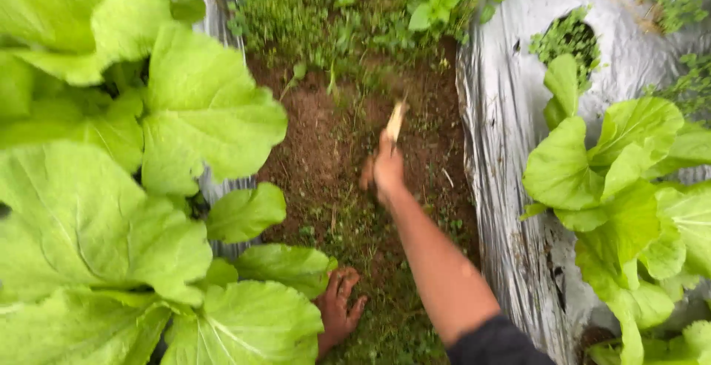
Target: The person kneels in a garden bed and uses a small hand hoe to remove weeds from the soil between rows of leafy green vegetables. They repeatedly scrape the ground and pull out the weeds by hand, clearing the area around the plants.
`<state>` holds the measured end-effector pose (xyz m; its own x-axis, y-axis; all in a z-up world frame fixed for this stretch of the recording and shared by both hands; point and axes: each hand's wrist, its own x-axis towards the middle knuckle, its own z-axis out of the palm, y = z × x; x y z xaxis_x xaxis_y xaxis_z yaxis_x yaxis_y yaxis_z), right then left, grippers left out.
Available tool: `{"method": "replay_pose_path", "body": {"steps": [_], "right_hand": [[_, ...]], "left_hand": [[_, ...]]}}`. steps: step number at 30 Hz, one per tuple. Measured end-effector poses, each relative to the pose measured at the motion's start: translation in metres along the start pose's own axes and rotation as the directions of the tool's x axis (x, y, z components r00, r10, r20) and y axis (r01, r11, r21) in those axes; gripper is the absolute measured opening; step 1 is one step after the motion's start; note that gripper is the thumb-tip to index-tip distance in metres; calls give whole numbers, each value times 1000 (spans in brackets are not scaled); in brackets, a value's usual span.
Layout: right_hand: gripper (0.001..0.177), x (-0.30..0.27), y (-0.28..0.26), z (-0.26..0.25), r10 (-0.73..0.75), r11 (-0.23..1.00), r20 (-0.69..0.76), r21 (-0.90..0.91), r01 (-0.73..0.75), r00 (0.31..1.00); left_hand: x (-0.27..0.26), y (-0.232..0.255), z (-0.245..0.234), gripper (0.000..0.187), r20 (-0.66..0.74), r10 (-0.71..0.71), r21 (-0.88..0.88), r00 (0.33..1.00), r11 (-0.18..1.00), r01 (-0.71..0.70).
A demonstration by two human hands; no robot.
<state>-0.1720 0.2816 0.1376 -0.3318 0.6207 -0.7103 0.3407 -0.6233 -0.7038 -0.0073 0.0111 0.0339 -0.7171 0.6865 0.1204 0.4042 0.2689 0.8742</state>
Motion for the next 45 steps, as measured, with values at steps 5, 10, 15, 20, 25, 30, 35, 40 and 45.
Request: {"method": "replay_pose_path", "body": {"steps": [5, 10, 15, 20, 25, 30, 35, 40, 45], "right_hand": [[41, -66, 29, -50, 258, 940, 120, -259, -221, 959], [43, -12, 2, -28, 72, 951, -178, -285, -121, 981], [36, 31, -14, 13, -22, 998, -128, -57, 14, 992], [46, -19, 29, -22, 36, 901, 30, -433, -19, 999], [40, -21, 44, -36, 48, 903, -22, -426, -53, 999], [37, 27, -16, 31, 18, 997, -179, -66, -31, 984], [48, 11, -8, 60, 91, 981, 87, -182, -74, 992], [44, 5, 58, -19, 67, 865, 233, -499, 60, 970], [46, 35, 59, -13, -85, 787, 75, -606, 113, 994]], "left_hand": [[-6, -7, 3, 39, -1, -17, 105, 1000, 994, 17], [1, 3, -7, 39, 23, -33, 121, 999, 992, 30], [7, 12, -7, 37, -45, 0, 25, 999, 1000, 1], [-4, 7, -1, 39, 15, -106, 65, 994, 992, 105], [-3, 1, 11, 42, -33, -131, 127, 991, 983, 134], [-6, 1, 2, 37, -43, -74, 96, 996, 992, 78], [-4, 8, -6, 42, 46, -82, 212, 996, 975, 70], [-7, 6, -8, 51, 68, -14, 233, 998, 973, -3], [-20, 1, 15, 40, -53, -138, -16, 989, 990, 137]]}}
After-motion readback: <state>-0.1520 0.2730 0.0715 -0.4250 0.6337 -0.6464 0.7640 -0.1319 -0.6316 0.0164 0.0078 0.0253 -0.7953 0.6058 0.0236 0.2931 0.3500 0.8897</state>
